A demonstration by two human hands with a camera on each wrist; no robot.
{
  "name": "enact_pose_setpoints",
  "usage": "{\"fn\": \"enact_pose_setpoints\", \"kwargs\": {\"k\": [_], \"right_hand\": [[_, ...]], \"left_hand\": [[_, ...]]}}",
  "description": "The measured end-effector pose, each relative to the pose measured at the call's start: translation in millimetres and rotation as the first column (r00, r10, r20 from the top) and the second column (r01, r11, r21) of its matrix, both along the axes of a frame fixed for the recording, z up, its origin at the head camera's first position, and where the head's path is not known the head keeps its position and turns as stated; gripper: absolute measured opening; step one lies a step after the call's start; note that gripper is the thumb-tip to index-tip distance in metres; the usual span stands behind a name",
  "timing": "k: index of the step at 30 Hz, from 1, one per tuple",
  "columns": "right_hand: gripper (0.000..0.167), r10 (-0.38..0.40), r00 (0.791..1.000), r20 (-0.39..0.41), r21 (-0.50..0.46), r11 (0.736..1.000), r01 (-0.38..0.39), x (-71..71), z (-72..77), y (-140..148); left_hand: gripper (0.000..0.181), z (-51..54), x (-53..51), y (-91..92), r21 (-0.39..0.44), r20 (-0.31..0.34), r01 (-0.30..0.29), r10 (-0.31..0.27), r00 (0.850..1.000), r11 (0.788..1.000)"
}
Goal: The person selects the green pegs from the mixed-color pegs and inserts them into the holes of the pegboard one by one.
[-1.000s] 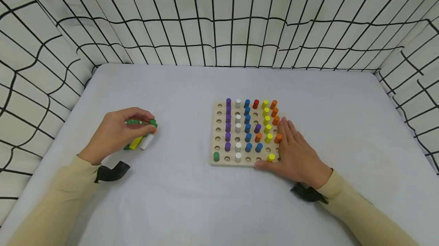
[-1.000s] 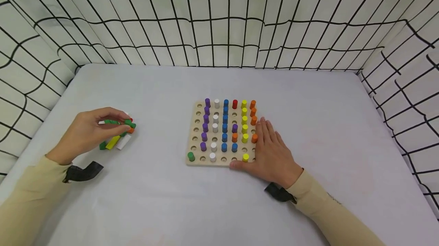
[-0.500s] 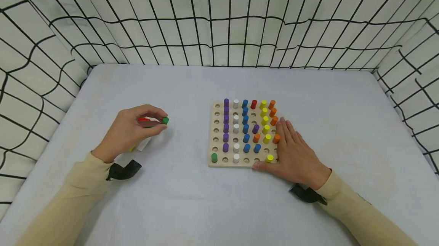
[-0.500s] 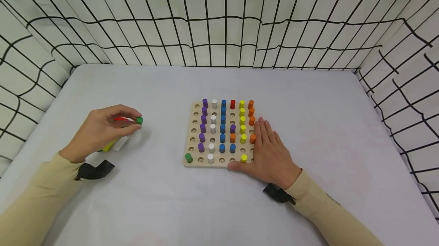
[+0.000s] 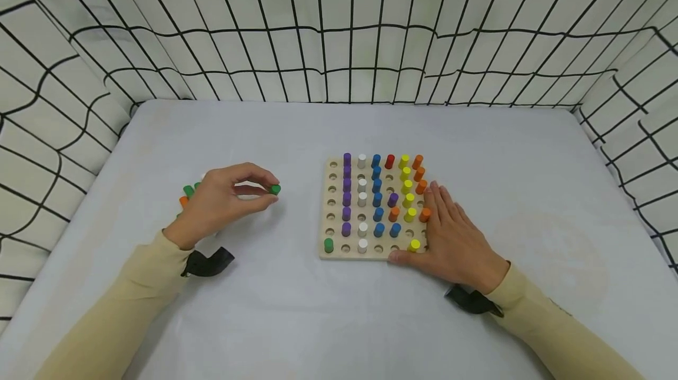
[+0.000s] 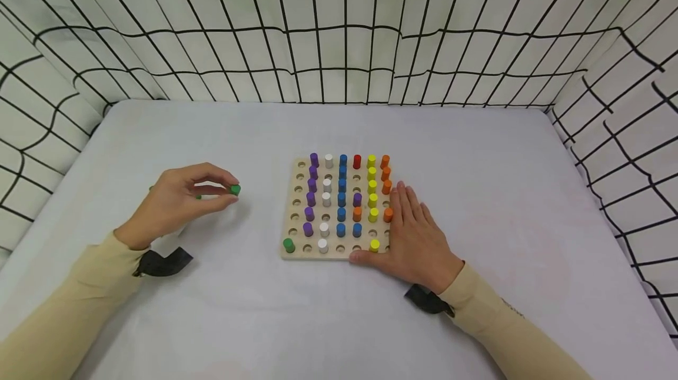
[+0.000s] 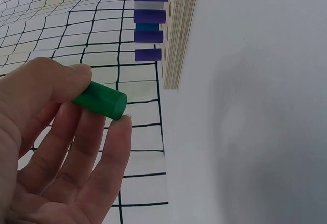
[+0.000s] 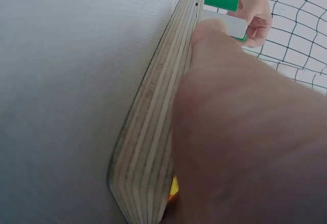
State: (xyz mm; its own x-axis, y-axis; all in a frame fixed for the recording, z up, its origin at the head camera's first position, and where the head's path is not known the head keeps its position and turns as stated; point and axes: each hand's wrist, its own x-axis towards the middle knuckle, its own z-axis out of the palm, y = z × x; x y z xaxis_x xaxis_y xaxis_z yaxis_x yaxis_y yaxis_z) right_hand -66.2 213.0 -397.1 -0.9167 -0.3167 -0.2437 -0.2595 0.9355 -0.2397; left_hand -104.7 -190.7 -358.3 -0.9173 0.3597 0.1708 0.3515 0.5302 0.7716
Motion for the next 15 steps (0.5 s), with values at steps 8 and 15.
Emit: {"fn": "enact_pose_setpoints", "kwargs": {"k": [8, 15], "right_hand": [[0.14, -0.001, 1.0, -0.001, 0.009, 1.0, 0.001, 0.4, -0.5, -0.3], [0.14, 0.001, 1.0, -0.006, 0.01, 1.0, -0.001, 0.4, -0.3, 0.0]], "left_hand": [[0.024, -5.0, -5.1, 16.8, 0.028, 0.019, 0.038, -0.038, 0.999, 0.999], [0.024, -9.5, -7.1, 29.5, 0.029, 0.034, 0.082, -0.083, 0.996, 0.996]]}}
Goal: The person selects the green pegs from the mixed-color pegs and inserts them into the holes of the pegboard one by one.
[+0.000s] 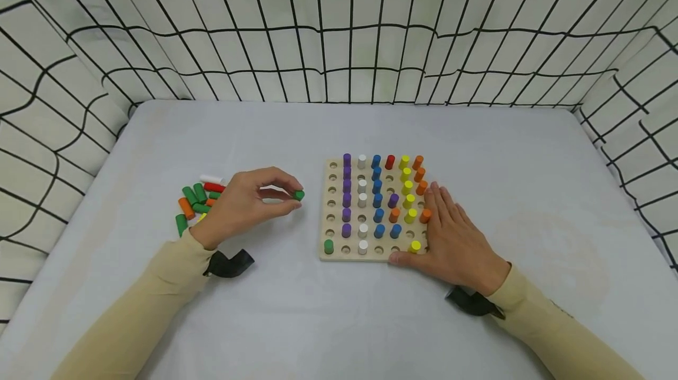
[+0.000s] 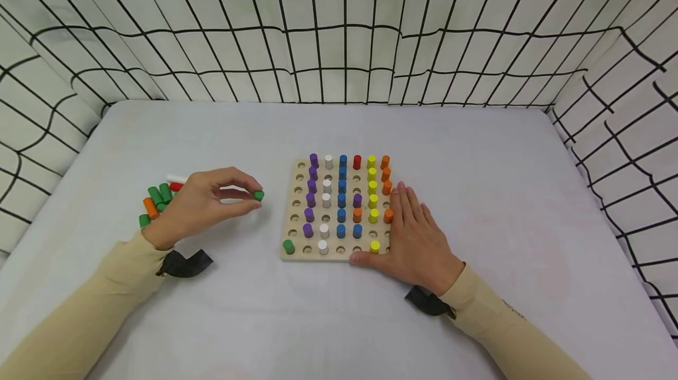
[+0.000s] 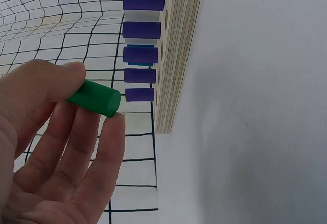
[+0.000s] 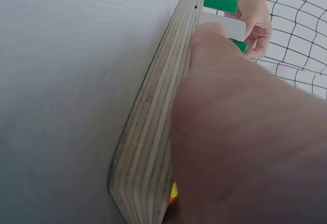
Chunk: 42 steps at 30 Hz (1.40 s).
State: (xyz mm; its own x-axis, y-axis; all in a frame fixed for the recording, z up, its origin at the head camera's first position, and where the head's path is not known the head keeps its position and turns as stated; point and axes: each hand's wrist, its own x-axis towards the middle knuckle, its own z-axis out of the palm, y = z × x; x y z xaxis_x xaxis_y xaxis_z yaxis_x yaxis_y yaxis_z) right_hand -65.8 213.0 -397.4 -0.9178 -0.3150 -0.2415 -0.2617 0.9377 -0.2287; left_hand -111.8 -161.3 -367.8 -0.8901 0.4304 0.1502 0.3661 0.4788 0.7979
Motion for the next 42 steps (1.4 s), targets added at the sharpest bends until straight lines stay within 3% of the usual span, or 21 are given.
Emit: {"fn": "enact_pose_setpoints", "kwargs": {"k": [12, 18, 42], "right_hand": [[0.141, -0.002, 1.0, 0.012, 0.019, 1.0, 0.001, 0.8, 0.6, 0.8], [0.141, -0.004, 1.0, 0.009, 0.024, 1.0, 0.004, 1.0, 0.5, 1.9], [0.139, 0.003, 1.0, 0.021, 0.031, 1.0, -0.004, 1.1, 3.3, -1.0]], "left_hand": [[0.027, -11.5, 4.4, 13.5, 0.029, 0.049, 0.039, -0.04, 0.998, 0.999], [0.026, -12.2, 7.3, 20.0, 0.048, 0.065, 0.068, -0.071, 0.995, 0.997], [0.026, -18.1, 14.3, 28.2, 0.097, 0.129, 0.078, -0.09, 0.988, 0.992]]}}
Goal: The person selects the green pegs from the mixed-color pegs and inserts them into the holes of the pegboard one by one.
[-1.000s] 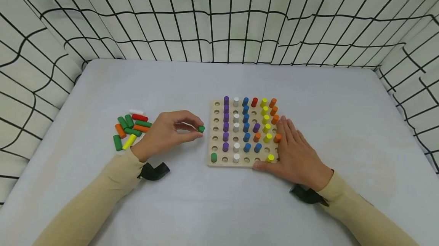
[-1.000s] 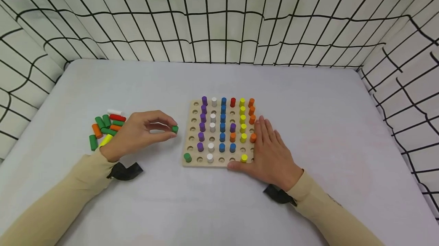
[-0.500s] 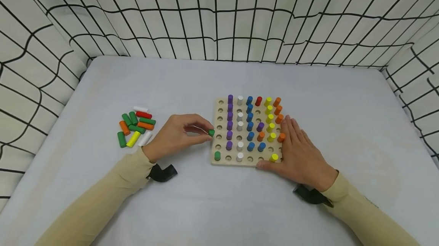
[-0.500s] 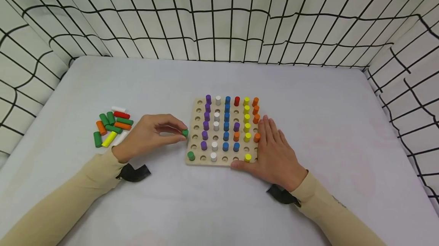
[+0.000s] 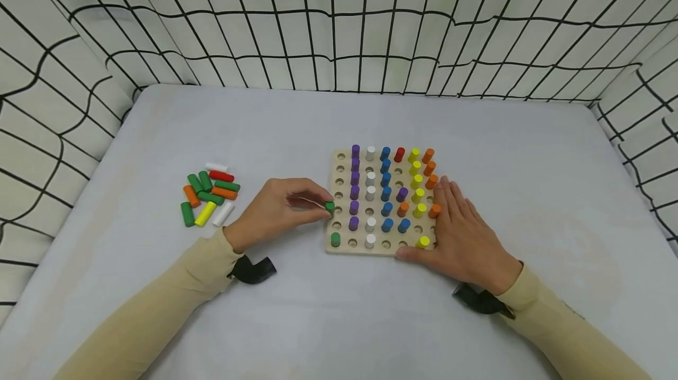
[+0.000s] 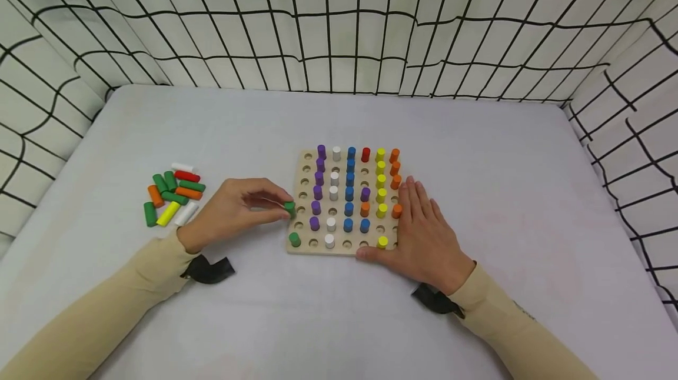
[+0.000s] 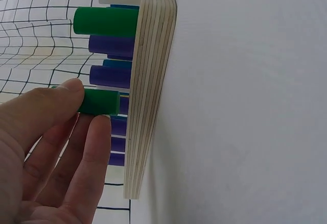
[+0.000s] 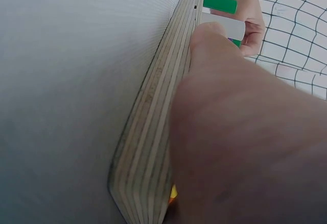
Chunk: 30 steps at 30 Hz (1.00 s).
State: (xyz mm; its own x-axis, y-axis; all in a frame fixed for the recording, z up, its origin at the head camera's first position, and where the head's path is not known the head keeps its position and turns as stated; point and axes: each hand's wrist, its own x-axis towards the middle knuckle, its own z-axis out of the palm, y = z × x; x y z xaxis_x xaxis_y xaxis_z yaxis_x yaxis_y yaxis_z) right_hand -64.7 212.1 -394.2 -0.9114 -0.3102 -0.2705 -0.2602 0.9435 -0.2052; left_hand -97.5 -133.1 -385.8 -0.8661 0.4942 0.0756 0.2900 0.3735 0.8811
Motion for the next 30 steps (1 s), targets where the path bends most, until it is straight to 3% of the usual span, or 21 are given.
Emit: {"fn": "enact_pose_setpoints", "kwargs": {"k": [10, 30], "right_hand": [[0.139, 0.001, 1.0, -0.007, -0.003, 1.0, -0.001, 0.1, -0.1, 0.5], [0.139, 0.001, 1.0, -0.006, -0.012, 1.0, -0.001, -0.3, -1.6, 1.3]], "left_hand": [[0.026, -3.6, 0.5, 2.9, -0.006, -0.009, 0.012, -0.012, 1.0, 1.0], [0.025, -4.3, 3.7, 7.1, -0.012, 0.045, 0.026, -0.026, 0.999, 1.0]]}}
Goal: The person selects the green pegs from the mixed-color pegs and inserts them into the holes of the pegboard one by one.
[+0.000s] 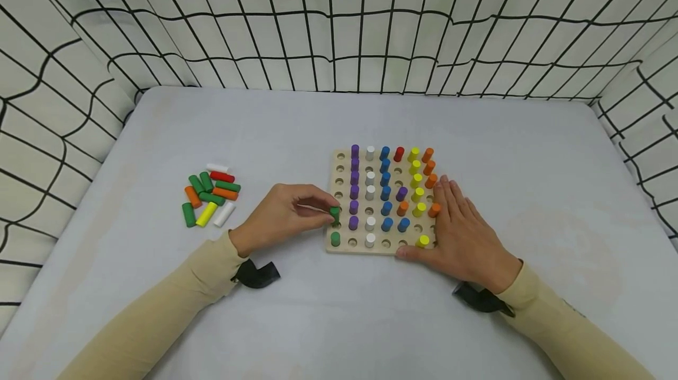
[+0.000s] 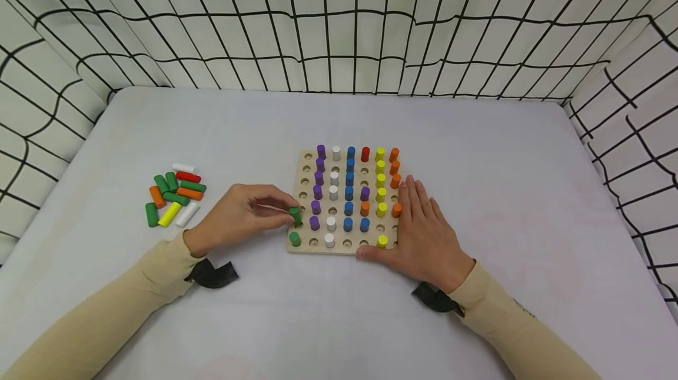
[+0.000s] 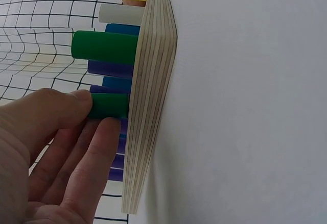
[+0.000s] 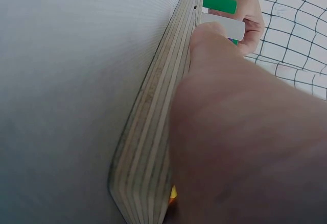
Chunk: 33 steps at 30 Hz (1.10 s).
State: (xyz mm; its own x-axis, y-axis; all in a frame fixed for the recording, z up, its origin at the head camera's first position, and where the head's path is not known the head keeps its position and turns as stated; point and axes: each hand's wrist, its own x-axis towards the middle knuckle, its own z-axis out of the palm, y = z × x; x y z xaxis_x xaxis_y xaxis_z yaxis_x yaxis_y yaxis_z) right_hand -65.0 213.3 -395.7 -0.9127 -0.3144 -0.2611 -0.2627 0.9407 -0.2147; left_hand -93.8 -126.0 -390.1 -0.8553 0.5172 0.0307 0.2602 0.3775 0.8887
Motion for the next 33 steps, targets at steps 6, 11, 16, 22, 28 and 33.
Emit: {"fn": "enact_pose_setpoints", "kwargs": {"k": [6, 11, 16, 22, 28, 33], "right_hand": [[0.14, 0.002, 1.0, 0.0, -0.001, 1.0, -0.002, -0.3, 0.9, -0.3], [0.139, 0.002, 1.0, 0.002, 0.0, 1.0, -0.002, -0.4, 2.0, -1.0], [0.139, -0.002, 1.0, 0.002, -0.001, 1.0, 0.002, -0.1, 1.9, -1.3], [0.139, -0.004, 1.0, -0.005, -0.003, 1.0, 0.004, 0.3, 1.3, -1.2], [0.14, -0.006, 1.0, -0.003, -0.007, 1.0, 0.006, 0.7, 1.9, -1.7], [0.14, -0.008, 1.0, 0.0, -0.01, 1.0, 0.008, 0.9, 2.2, -1.7]], "left_hand": [[0.025, -0.1, 0.7, 0.2, 0.005, -0.017, 0.022, -0.022, 1.0, 1.0], [0.024, 0.4, 1.2, 1.6, 0.019, -0.004, 0.048, -0.048, 0.999, 0.999], [0.023, 0.5, 1.7, 2.0, 0.008, 0.012, 0.057, -0.057, 0.998, 0.998], [0.024, -0.4, 1.8, 1.9, 0.015, 0.02, 0.069, -0.069, 0.997, 0.998], [0.024, -1.0, 1.5, 1.4, 0.02, 0.024, 0.078, -0.078, 0.997, 0.997], [0.025, -1.6, 1.0, 1.0, 0.014, 0.02, 0.084, -0.085, 0.996, 0.996]]}}
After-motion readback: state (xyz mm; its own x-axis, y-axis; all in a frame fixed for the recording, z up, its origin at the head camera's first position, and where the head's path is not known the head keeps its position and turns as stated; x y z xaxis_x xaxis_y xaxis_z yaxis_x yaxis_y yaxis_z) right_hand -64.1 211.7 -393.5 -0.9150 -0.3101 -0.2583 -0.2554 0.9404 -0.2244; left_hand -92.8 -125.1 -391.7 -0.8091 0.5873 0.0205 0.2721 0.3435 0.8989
